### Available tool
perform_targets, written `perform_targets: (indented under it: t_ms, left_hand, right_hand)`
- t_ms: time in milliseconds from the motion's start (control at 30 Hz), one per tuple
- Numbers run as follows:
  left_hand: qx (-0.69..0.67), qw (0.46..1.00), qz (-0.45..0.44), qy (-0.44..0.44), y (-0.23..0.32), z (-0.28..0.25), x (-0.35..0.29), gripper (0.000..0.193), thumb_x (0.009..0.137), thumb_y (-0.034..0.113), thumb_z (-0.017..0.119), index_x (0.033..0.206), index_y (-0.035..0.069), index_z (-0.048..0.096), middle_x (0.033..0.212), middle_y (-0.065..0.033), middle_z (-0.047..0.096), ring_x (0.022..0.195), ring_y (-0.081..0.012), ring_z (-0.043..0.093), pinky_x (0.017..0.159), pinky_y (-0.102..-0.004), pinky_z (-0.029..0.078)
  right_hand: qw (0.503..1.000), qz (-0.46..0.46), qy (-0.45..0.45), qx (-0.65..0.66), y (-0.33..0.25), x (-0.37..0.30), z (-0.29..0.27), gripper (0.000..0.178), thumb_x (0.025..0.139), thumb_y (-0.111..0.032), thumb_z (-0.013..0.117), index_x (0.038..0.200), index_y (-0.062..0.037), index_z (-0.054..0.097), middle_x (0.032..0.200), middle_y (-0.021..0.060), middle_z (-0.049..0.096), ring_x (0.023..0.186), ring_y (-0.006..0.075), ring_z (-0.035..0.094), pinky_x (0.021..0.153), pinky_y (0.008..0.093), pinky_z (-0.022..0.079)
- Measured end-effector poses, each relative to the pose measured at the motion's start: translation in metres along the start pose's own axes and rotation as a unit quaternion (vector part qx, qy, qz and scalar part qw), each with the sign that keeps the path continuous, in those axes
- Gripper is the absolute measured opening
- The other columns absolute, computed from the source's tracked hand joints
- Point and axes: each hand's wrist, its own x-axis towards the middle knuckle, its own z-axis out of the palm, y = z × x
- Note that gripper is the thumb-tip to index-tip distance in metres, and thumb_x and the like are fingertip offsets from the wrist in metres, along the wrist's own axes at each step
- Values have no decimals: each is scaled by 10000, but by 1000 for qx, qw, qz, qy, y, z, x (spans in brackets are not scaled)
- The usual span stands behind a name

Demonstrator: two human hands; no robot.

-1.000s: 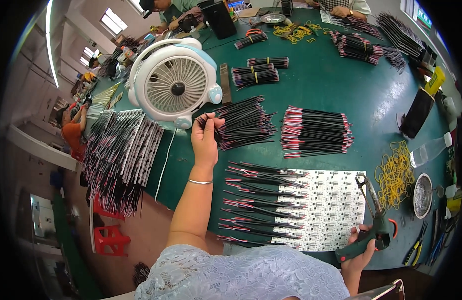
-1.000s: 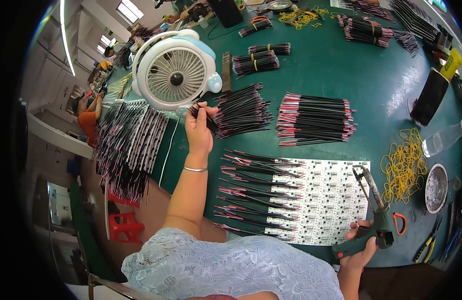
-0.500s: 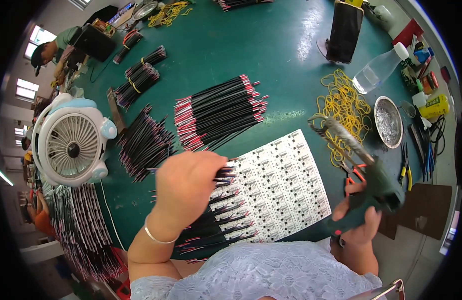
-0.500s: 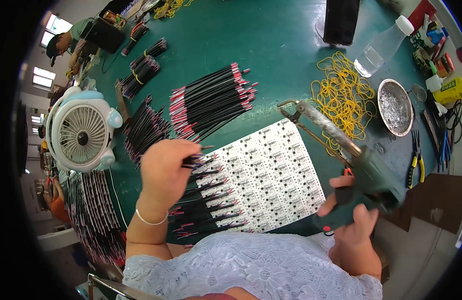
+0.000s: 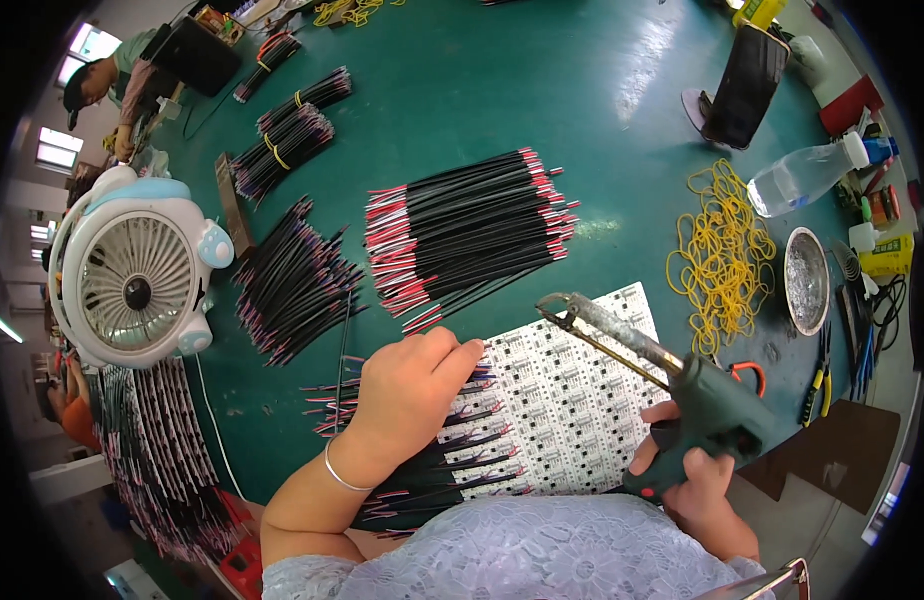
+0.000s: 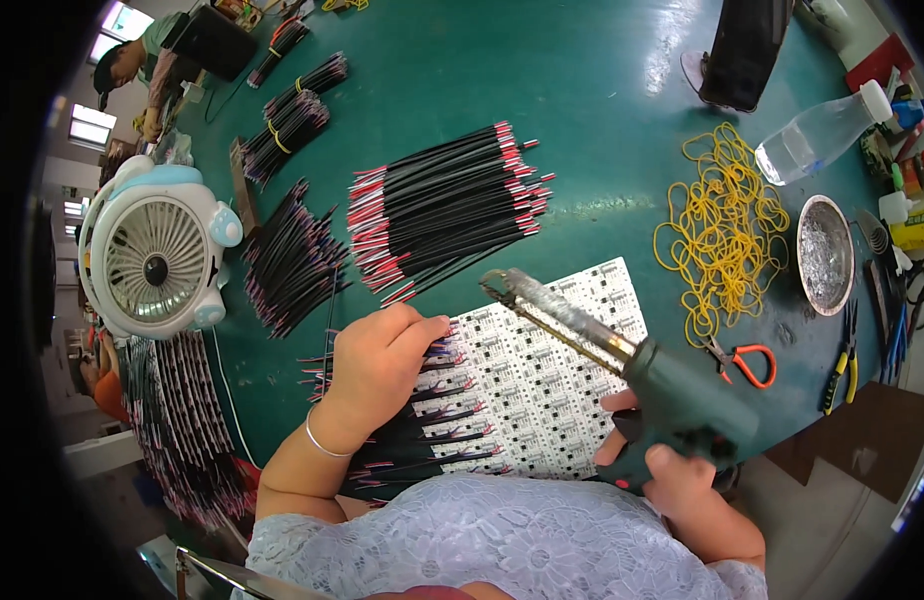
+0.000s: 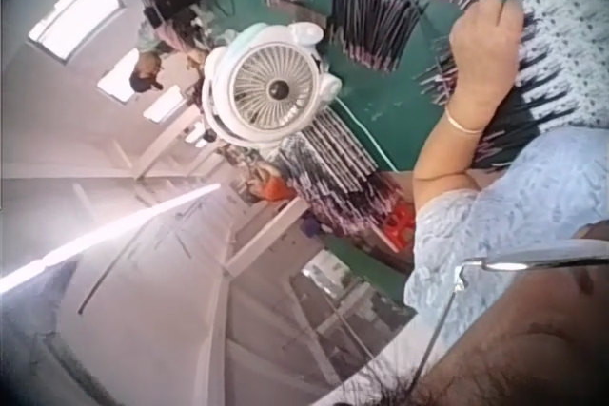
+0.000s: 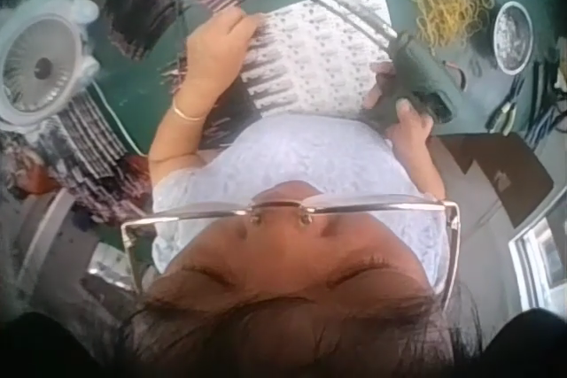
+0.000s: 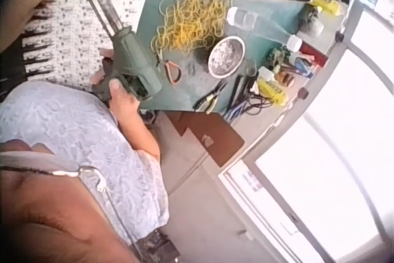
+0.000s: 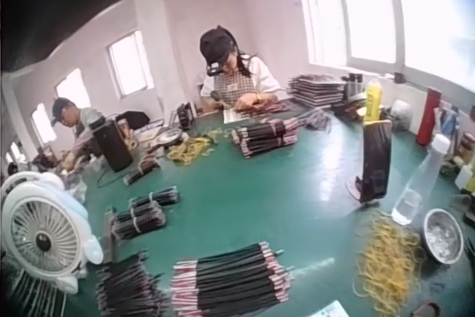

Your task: The person aligns wires onto a circuit board and solders them in place using a soldering tool.

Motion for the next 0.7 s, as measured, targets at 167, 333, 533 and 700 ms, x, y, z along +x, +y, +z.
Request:
perform_targets:
  t_ms: [167, 333, 533, 700]
  left_hand:
    - [8, 1000, 14, 18, -6, 2, -2, 222, 746, 88, 641, 967, 105, 663, 755, -31, 509, 618, -199, 556, 528, -337, 466]
    - [-76, 997, -10, 21, -8, 6, -3, 229, 749, 92, 643, 978, 102, 661, 785, -30, 544, 612, -201, 581, 502, -317, 466]
    - [19, 999, -21, -18, -3, -29, -3, 344, 641, -74, 659, 953, 70, 656, 807, -64, 589, 660, -241, 612, 559, -350, 503]
    - [-6, 959, -269, 88, -53, -47, -35, 231, 766, 50, 721, 968, 27, 613, 879, -104, 605, 729, -248, 598, 657, -319, 482]
  right_hand:
    - [892, -200, -152, -376, -15, 19, -4, 498, 874, -281, 623, 1238, 37, 506, 1030, 146, 647, 745, 214, 685, 670, 345, 540]
    - [979, 1, -72, -193, 3, -2, 3, 435, 856, -136, 583, 1246, 20, 470, 973, 118, 646, 701, 187, 661, 639, 326, 533]
    - [969, -25, -102, -222, 16, 5, -2, 473, 885, -248, 617, 1246, 26, 481, 1059, 135, 633, 667, 180, 652, 592, 311, 524]
    - [976, -68, -13, -208, 13, -4, -7, 612, 893, -409, 600, 1284, 40, 459, 1108, 176, 598, 570, 173, 610, 506, 285, 501]
